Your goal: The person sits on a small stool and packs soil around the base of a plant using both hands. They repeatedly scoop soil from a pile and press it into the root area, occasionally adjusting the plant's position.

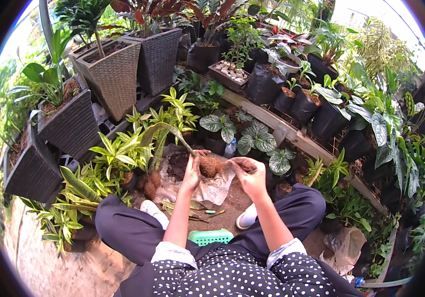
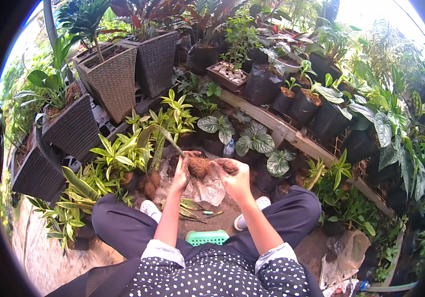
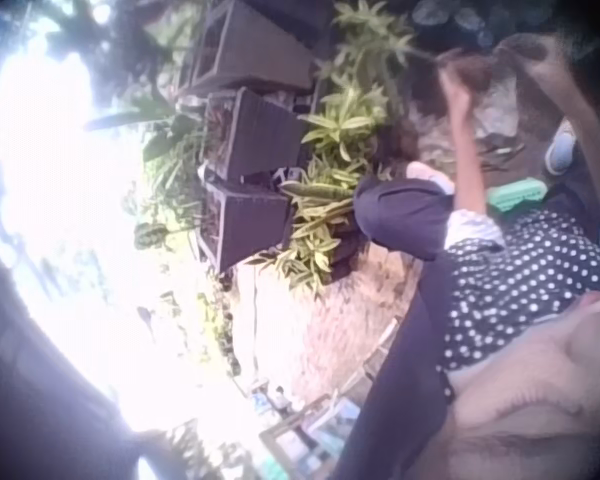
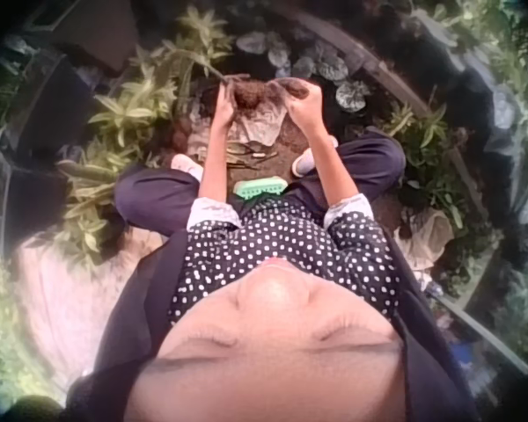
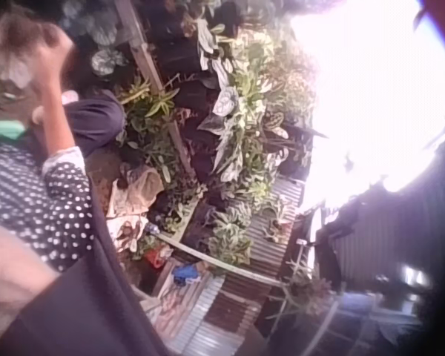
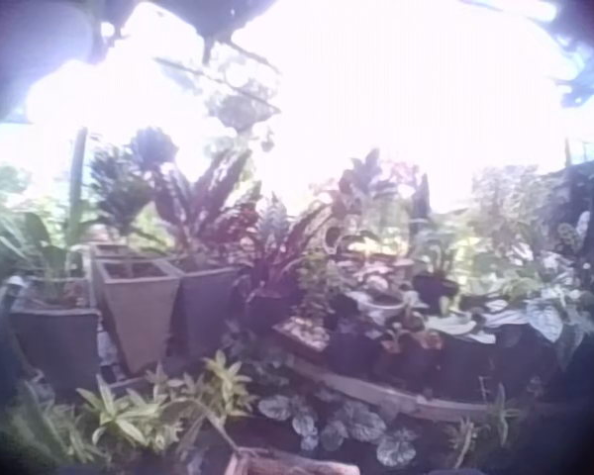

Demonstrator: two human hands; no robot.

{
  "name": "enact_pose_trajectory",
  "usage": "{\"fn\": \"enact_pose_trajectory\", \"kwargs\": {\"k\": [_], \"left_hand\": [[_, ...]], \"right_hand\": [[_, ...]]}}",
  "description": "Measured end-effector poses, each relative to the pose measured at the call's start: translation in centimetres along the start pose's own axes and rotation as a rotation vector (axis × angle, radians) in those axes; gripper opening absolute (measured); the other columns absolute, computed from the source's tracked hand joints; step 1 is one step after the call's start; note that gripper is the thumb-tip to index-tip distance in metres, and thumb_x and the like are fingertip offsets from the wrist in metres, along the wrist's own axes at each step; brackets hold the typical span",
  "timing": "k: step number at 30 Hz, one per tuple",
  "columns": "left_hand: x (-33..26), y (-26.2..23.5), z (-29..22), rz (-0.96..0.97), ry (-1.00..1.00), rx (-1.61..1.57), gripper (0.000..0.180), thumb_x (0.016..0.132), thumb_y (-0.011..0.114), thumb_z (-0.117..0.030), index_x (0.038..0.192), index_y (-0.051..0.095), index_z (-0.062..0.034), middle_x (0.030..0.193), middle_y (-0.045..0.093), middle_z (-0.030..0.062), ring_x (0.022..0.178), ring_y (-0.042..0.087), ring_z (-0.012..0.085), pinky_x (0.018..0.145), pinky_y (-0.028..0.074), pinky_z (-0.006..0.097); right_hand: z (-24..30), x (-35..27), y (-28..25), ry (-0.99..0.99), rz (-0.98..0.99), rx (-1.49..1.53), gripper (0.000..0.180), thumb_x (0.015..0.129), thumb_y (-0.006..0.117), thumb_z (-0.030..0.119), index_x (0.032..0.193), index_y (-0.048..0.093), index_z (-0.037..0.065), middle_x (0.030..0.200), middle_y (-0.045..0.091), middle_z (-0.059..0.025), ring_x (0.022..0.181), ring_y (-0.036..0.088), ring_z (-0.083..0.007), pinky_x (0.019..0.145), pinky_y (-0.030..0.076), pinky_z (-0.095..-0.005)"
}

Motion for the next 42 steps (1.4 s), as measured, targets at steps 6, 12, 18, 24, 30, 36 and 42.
{"fn": "enact_pose_trajectory", "kwargs": {"k": [6,12,18,24,30,36,42], "left_hand": [[-0.2,0.3,-0.4,0.152,-0.013,-0.110,0.029,0.098,0.037,-0.026,0.112,0.045,-0.0017,0.114,0.054,0.0146,0.112,0.048,0.0216,0.101,0.032,0.035],[-0.3,2.5,-2.4,0.298,0.005,-0.220,0.047,0.096,0.039,-0.035,0.123,0.037,0.0035,0.128,0.045,0.0207,0.125,0.040,0.0263,0.109,0.025,0.040],[-0.6,3.0,-2.6,0.338,-0.037,-0.174,0.053,0.095,0.042,-0.037,0.126,0.035,0.0056,0.133,0.041,0.0203,0.127,0.036,0.0261,0.111,0.020,0.039],[-0.9,3.3,-2.1,0.395,-0.082,-0.116,0.047,0.096,0.040,-0.033,0.126,0.038,0.0020,0.134,0.041,0.0179,0.127,0.036,0.0251,0.109,0.022,0.038],[-1.4,3.7,-3.0,0.440,-0.097,-0.174,0.044,0.096,0.040,-0.031,0.126,0.041,0.0005,0.137,0.039,0.0170,0.127,0.037,0.0239,0.108,0.023,0.038],[-1.8,4.3,-3.6,0.419,-0.170,-0.289,0.042,0.095,0.042,-0.031,0.122,0.042,0.0007,0.141,0.032,0.0201,0.131,0.031,0.0260,0.109,0.021,0.037],[-1.9,4.6,-2.6,0.289,-0.071,-0.189,0.040,0.095,0.041,-0.037,0.115,0.044,-0.0024,0.142,0.034,0.0142,0.122,0.035,0.0169,0.103,0.024,0.030]], "right_hand": [[1.3,2.0,-2.8,-0.050,-0.077,-0.020,0.010,0.081,0.065,0.001,0.088,0.066,-0.006,0.083,0.068,-0.0087,0.075,0.063,-0.0103,0.070,0.049,-0.0206],[2.9,3.1,-4.1,0.014,-0.036,-0.011,0.010,0.078,0.067,-0.001,0.087,0.065,-0.006,0.082,0.068,-0.0092,0.076,0.063,-0.0122,0.074,0.049,-0.0227],[4.3,3.0,-4.2,-0.023,0.126,-0.100,0.013,0.079,0.068,0.005,0.088,0.066,-0.004,0.082,0.068,-0.0079,0.077,0.063,-0.0112,0.073,0.049,-0.0227],[1.9,5.1,-5.6,-0.037,0.057,-0.120,0.013,0.080,0.067,0.006,0.088,0.066,-0.004,0.081,0.068,-0.0074,0.075,0.062,-0.0100,0.071,0.049,-0.0222],[-3.5,7.1,-7.2,0.034,-0.027,-0.253,0.011,0.080,0.067,0.005,0.086,0.066,-0.004,0.080,0.068,-0.0070,0.074,0.061,-0.0093,0.070,0.048,-0.0227],[-8.6,6.4,-4.4,0.117,0.042,-0.213,0.013,0.079,0.068,0.005,0.086,0.067,-0.004,0.079,0.068,-0.0070,0.072,0.061,-0.0102,0.070,0.048,-0.0231],[-19.6,2.9,0.3,0.306,0.130,0.277,0.018,0.079,0.068,0.009,0.094,0.067,-0.001,0.087,0.066,-0.0055,0.081,0.059,-0.0109,0.075,0.047,-0.0225]]}}
Point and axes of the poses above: each hand's wrist, its own x-axis towards the middle knuckle, its own y-axis out of the palm, z = x × y, the point moved 5 cm from there along x, towards the middle knuckle
